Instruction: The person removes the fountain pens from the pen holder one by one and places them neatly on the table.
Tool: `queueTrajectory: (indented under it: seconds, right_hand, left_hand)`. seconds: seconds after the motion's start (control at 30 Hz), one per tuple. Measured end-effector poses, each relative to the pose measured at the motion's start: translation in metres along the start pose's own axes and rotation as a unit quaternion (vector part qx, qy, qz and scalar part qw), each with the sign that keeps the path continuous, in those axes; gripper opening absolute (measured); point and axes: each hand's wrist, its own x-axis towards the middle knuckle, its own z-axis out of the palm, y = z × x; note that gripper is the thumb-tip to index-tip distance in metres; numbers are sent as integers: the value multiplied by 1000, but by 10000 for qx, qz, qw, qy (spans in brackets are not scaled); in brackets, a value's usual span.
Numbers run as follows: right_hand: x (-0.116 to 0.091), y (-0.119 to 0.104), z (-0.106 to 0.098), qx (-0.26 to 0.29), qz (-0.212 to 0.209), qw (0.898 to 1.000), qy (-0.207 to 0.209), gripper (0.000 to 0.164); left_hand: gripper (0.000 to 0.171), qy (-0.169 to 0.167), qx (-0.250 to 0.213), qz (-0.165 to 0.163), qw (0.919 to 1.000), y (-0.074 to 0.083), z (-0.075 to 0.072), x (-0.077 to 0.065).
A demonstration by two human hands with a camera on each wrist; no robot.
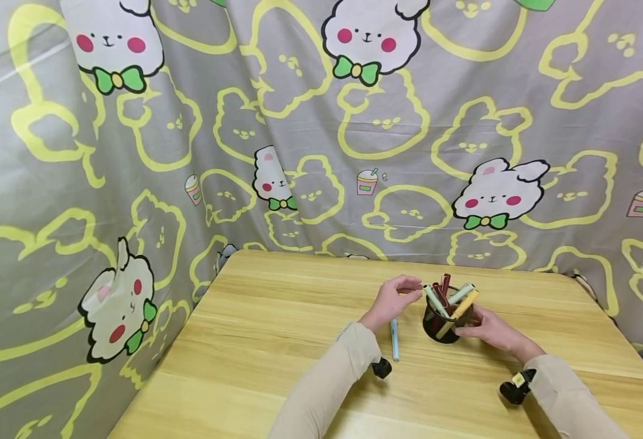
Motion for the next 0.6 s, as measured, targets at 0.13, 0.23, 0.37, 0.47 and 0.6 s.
queueTrajectory:
  seconds: [0.13,0.23,0.37,0.47,0.6]
  right_hand:
    - [0,1,0,46,-30,10000,11,60]
    - [0,1,-1,66,-32,10000,24,60]
    - [0,1,-2,124,-51,9999,-26,60]
    - [0,1,-1,178,-55,9998,-70,60]
    - [1,1,-1,201,-57,9997,-93,60]
  left_hand:
    - [32,-74,-271,-8,9996,-1,3,1]
    - [34,-108,-337,-35,9994,-1,6,2]
    - [32,2,-314,-143,9994,0,12,3]
    - [29,183,-288,-245,9991,-1,18,4]
    - [25,402,-280,-312,9983,-2,23,5]
